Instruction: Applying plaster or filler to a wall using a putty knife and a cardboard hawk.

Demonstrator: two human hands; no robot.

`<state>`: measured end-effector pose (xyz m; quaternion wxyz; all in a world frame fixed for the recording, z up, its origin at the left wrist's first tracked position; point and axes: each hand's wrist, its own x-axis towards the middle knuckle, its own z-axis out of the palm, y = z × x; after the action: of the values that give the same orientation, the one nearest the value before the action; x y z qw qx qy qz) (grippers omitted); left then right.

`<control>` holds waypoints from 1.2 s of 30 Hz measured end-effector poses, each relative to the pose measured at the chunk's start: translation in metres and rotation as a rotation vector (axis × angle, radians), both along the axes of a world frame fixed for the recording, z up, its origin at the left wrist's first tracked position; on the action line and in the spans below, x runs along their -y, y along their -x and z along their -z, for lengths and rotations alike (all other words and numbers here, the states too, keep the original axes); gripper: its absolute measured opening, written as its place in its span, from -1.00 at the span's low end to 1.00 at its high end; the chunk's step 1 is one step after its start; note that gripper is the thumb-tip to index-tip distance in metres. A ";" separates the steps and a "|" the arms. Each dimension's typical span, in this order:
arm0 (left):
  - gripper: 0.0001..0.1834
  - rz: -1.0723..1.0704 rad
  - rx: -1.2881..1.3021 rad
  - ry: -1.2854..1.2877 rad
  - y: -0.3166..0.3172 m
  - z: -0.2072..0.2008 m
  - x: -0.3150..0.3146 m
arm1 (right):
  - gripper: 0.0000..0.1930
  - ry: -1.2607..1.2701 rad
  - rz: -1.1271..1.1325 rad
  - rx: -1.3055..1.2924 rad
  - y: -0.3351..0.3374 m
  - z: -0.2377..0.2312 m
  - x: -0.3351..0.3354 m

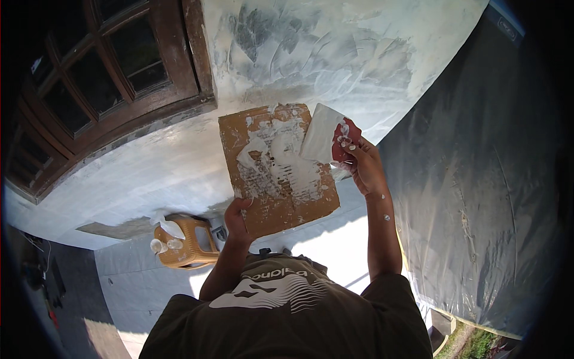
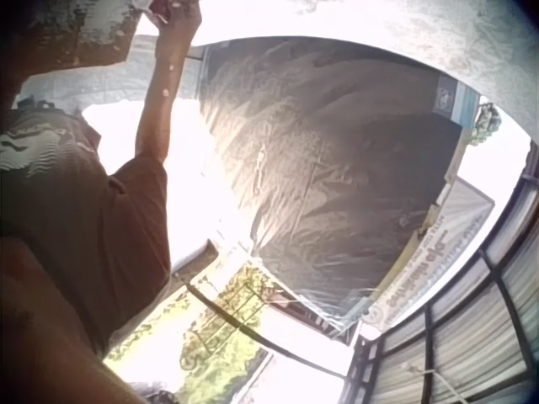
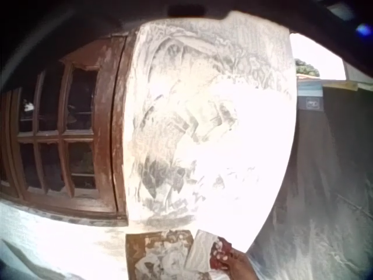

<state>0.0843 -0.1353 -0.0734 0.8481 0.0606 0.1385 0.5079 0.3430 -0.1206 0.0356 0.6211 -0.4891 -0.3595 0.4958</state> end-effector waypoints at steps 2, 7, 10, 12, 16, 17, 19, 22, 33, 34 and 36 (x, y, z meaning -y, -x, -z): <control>-0.56 -0.023 0.034 -0.041 -0.029 -0.002 0.016 | -0.74 0.038 -0.007 0.010 -0.029 0.007 0.011; -0.57 -0.046 -0.059 -0.036 -0.076 0.003 0.034 | -0.75 0.038 -0.098 0.086 -0.083 0.021 0.030; -0.58 -0.049 -0.029 -0.030 -0.097 0.008 0.033 | -0.74 0.018 -0.072 0.053 -0.096 0.023 0.035; -0.58 -0.062 -0.050 -0.039 -0.108 0.008 0.031 | -0.75 0.005 -0.080 0.022 -0.108 0.026 0.034; -0.57 -0.064 -0.032 -0.039 -0.120 0.013 0.024 | -0.75 -0.052 -0.105 -0.157 -0.118 0.017 0.031; -0.57 -0.076 -0.024 -0.034 -0.122 0.016 0.021 | -0.75 -0.062 -0.109 -0.154 -0.120 0.013 0.030; -0.58 -0.057 0.005 -0.043 -0.122 0.007 0.024 | -0.75 -0.081 -0.140 -0.202 -0.120 0.001 0.031; -0.58 -0.029 0.048 -0.074 -0.122 -0.016 0.015 | -0.76 -0.090 -0.120 -0.316 -0.110 -0.025 0.021; -0.52 -0.002 -0.009 -0.073 -0.088 -0.046 -0.027 | -0.72 -0.146 -0.134 -0.433 -0.075 -0.058 -0.011; -0.52 -0.018 -0.034 -0.065 -0.085 -0.047 -0.028 | -0.72 -0.145 -0.130 -0.435 -0.075 -0.057 -0.012; -0.52 0.012 -0.024 -0.069 -0.080 -0.052 -0.036 | -0.73 -0.166 -0.098 -0.377 -0.073 -0.056 -0.016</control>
<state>0.1641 -0.0992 -0.0217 0.8468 0.0971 0.1308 0.5063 0.4161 -0.1044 0.0912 0.6908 -0.3165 -0.2998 0.5768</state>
